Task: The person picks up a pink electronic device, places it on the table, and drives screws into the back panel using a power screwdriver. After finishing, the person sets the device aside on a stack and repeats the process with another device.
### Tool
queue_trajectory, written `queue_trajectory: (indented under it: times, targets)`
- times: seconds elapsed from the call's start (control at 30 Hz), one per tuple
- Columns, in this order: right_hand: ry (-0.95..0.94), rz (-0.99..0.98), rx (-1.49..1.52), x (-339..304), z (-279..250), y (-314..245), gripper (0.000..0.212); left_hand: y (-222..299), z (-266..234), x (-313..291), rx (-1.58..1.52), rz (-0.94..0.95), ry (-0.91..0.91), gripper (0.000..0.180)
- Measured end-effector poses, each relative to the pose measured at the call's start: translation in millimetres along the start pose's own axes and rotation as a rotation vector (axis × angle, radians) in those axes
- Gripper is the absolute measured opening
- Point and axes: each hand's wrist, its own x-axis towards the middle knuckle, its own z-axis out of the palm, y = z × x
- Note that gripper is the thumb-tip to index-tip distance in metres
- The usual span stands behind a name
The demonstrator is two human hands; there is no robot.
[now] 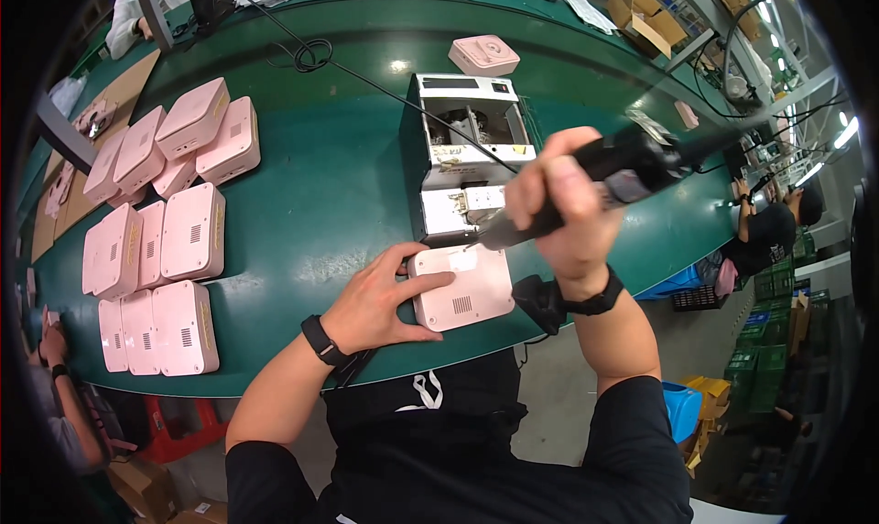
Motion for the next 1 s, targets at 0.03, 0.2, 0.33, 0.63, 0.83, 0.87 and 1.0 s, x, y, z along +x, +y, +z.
queue_trajectory:
  times: [0.03, 0.2, 0.33, 0.63, 0.83, 0.87, 1.0]
  targets:
    - [0.015, -0.049, 0.013, 1, -4, -7, 0.017, 1, 2, 0, -0.013, 0.003, -0.012, 0.069]
    - [0.076, -0.111, -0.05, 15, -1, -9, 0.015, 2, 4, 1, 0.01, 0.033, 0.004, 0.07]
    - [0.009, -0.047, -0.098, 15, -6, -6, 0.015, 1, 5, 0, 0.014, 0.019, -0.01, 0.07]
    - [-0.218, 0.05, 0.008, -13, 25, -14, 0.027, -1, 4, 1, 0.014, 0.046, 0.003, 0.074]
    - [-0.24, 0.023, -0.076, -15, 29, 12, 0.03, -8, 8, -1, 0.016, 0.085, 0.015, 0.077]
    - [-0.232, 0.02, -0.071, -16, 30, 15, 0.03, -8, 8, -2, 0.014, 0.083, 0.015, 0.077]
    - [-0.238, 0.046, -0.036, -18, 30, 18, 0.029, -6, 7, -2, -0.002, 0.089, 0.008, 0.079]
